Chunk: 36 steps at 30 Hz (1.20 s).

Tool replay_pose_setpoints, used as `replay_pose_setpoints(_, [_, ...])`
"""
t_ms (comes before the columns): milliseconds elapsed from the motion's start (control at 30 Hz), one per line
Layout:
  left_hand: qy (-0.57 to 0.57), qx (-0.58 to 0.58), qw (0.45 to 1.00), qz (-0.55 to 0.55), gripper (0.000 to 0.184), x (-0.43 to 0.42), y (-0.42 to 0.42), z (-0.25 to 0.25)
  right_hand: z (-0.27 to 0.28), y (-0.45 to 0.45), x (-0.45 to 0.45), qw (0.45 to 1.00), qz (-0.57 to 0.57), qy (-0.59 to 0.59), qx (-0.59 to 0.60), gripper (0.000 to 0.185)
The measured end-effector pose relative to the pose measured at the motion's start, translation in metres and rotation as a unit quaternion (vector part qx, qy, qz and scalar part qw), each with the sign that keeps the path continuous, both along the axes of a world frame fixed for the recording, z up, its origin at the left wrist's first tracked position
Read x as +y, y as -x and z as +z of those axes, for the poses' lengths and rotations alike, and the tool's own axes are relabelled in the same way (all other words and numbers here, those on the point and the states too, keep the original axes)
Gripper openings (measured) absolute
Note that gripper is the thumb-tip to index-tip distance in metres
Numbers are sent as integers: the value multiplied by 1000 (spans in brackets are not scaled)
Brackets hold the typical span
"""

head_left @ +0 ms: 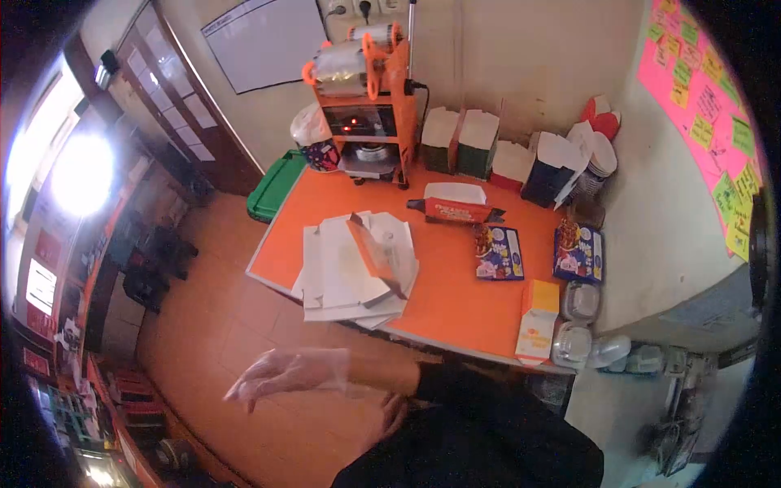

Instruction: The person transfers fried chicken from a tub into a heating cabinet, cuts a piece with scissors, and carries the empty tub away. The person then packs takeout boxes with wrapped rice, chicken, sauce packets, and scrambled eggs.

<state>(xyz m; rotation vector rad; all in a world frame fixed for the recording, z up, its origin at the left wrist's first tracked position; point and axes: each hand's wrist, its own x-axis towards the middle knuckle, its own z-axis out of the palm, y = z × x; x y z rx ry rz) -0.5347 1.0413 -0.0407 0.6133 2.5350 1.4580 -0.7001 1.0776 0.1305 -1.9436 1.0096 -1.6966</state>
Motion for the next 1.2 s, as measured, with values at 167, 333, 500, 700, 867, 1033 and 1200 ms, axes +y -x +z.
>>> replay_pose_setpoints(167, [82,5,995,51,24,25,0,9,-105,-21,-45,792,431,-22,-432,67])
replay_pose_setpoints(333, [65,-228,938,251,25,77,9,28,-102,-30,0,964,136,-183,-139,70])
replay_pose_setpoints(500, [-168,-88,865,465,22,94,25,12,-28,23,127,977,1,-89,-195,70])
replay_pose_setpoints(700, [112,-245,963,-19,14,231,98,75,-8,96,279,883,-373,23,-284,54])
replay_pose_setpoints(867, [30,-65,977,-199,10,282,117,24,-44,159,448,541,-805,-239,51,24])
replay_pose_setpoints(1033, [-97,-88,984,-117,21,306,188,-27,-139,197,489,535,-646,-543,-39,17])
replay_pose_setpoints(1200, [-150,-219,963,53,34,295,223,-51,-120,191,440,723,-532,-429,-104,18])
